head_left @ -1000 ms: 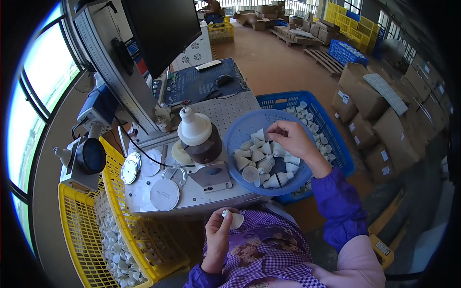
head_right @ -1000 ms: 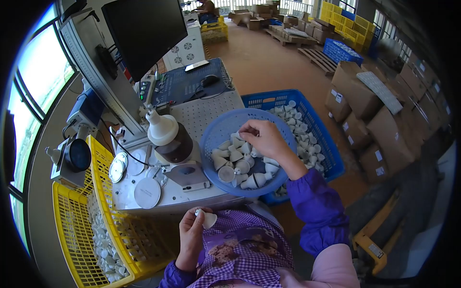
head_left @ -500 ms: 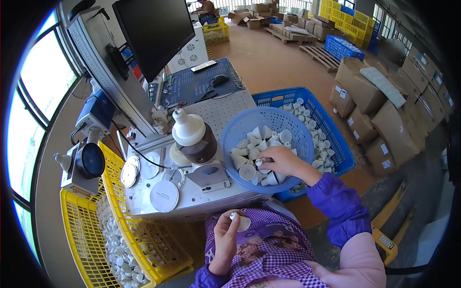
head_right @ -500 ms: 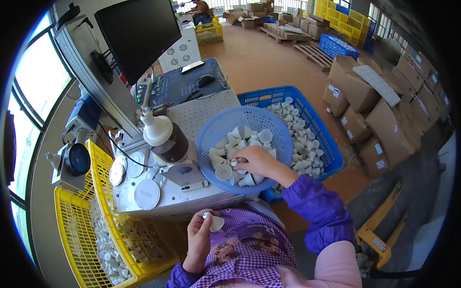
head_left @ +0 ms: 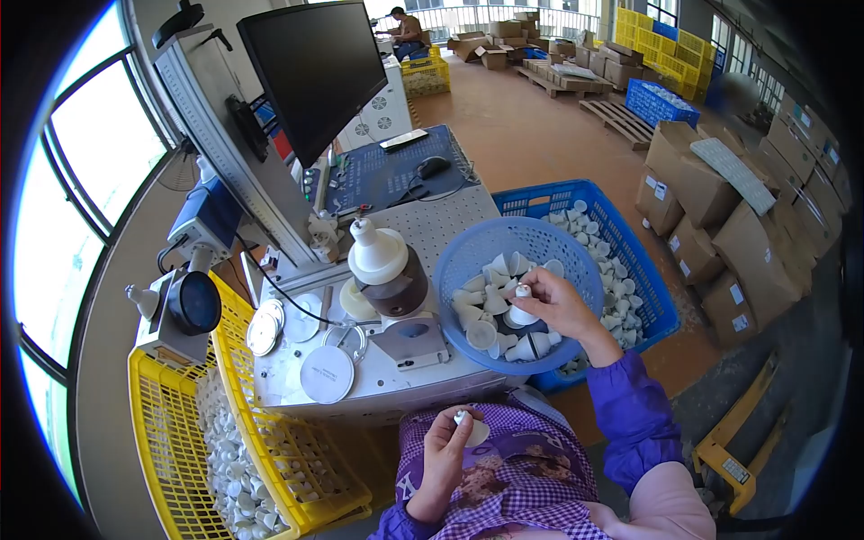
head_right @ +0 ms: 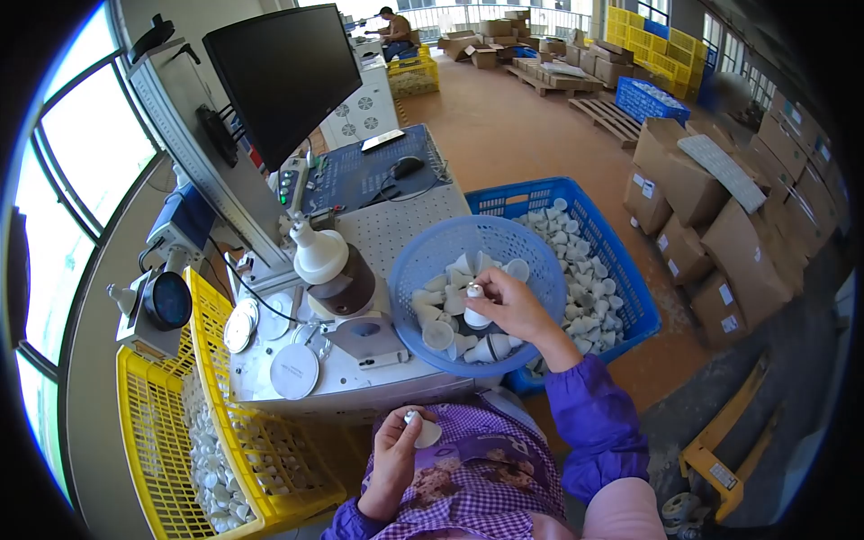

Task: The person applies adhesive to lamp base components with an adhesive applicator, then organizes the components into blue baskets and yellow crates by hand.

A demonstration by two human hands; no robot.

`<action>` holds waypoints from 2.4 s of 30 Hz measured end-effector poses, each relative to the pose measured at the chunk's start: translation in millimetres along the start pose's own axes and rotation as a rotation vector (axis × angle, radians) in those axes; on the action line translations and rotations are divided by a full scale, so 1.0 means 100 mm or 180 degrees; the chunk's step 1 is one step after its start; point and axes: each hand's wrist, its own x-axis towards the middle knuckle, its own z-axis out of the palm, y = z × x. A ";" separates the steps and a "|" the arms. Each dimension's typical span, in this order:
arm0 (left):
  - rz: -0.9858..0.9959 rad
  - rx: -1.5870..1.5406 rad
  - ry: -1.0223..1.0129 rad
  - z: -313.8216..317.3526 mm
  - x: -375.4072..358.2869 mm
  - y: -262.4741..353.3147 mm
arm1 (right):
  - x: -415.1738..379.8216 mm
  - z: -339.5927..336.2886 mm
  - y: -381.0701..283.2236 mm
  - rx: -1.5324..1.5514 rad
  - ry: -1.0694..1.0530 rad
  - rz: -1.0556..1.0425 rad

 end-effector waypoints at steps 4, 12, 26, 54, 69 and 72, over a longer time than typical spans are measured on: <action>0.0031 -0.0024 -0.0037 0.01 -0.01 0.01 | -0.01 -0.01 0.00 0.0090 0.0049 -0.0008; 0.0682 0.0413 0.0400 -0.04 0.09 0.42 | -0.01 -0.02 -0.06 -0.0237 0.0270 -0.0038; 0.2444 0.3753 0.1006 0.33 1.09 2.35 | 0.30 0.51 -1.08 0.0074 0.0583 -0.0939; 0.2230 0.1857 0.0724 -0.31 0.36 1.75 | 0.94 1.27 -1.34 -0.1539 0.0357 -0.1807; 0.1416 0.1490 0.0587 -0.36 0.23 1.31 | 0.54 0.42 -1.03 -0.1121 0.0407 -0.1154; 0.1194 0.1293 0.0602 -0.38 0.22 1.17 | 0.21 0.03 -0.71 -0.2366 -0.0866 0.0021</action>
